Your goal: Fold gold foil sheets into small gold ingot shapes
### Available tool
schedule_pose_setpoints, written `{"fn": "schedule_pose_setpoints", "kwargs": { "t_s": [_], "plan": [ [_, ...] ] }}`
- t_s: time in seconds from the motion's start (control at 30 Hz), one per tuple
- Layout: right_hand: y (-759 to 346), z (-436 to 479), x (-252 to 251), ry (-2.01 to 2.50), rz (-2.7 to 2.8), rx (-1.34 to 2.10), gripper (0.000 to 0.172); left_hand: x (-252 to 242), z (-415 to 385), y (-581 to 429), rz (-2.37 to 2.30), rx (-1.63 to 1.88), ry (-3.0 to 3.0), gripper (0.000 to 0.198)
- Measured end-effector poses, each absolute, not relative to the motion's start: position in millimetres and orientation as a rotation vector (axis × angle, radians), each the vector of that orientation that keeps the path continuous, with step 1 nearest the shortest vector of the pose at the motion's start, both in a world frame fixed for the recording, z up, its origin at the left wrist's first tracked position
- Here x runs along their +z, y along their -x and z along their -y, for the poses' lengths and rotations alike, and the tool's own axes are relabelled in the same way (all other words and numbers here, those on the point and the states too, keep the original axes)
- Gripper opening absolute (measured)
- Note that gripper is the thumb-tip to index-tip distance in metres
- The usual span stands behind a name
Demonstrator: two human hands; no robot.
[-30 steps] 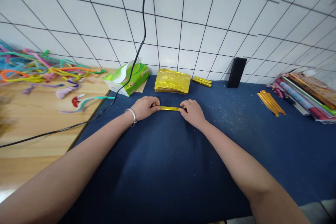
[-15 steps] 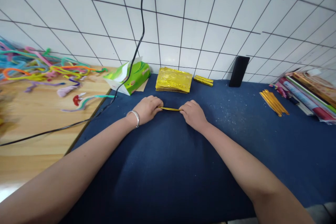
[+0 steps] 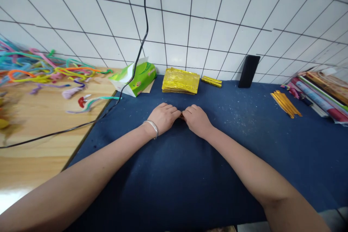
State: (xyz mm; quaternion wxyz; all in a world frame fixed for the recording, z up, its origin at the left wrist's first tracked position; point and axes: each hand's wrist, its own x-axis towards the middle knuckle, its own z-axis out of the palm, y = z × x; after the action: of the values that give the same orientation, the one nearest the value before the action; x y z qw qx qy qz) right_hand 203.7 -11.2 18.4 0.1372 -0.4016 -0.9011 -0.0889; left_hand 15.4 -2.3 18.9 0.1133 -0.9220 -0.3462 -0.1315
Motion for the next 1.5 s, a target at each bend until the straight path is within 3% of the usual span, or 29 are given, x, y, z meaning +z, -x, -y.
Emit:
{"fn": "schedule_pose_setpoints", "kwargs": {
  "t_s": [0.63, 0.87, 1.2, 1.5],
  "plan": [
    [-228, -1, 26, 1.336, 2.674, -0.226, 0.029, 8, -22, 22, 1.267, -0.34, 2.751, 0.041],
    [-237, -7, 27, 1.227, 2.752, 0.025, 0.021, 10, -24, 25, 1.153, -0.386, 2.785, 0.035],
    [-234, -1, 27, 1.415, 2.735, -0.269, 0.031, 12, -26, 29, 1.144, -0.312, 2.772, 0.033],
    [-221, 7, 27, 1.267, 2.755, -0.205, 0.026, 15, -5, -13, 1.066, -0.325, 2.773, 0.024]
  ]
}}
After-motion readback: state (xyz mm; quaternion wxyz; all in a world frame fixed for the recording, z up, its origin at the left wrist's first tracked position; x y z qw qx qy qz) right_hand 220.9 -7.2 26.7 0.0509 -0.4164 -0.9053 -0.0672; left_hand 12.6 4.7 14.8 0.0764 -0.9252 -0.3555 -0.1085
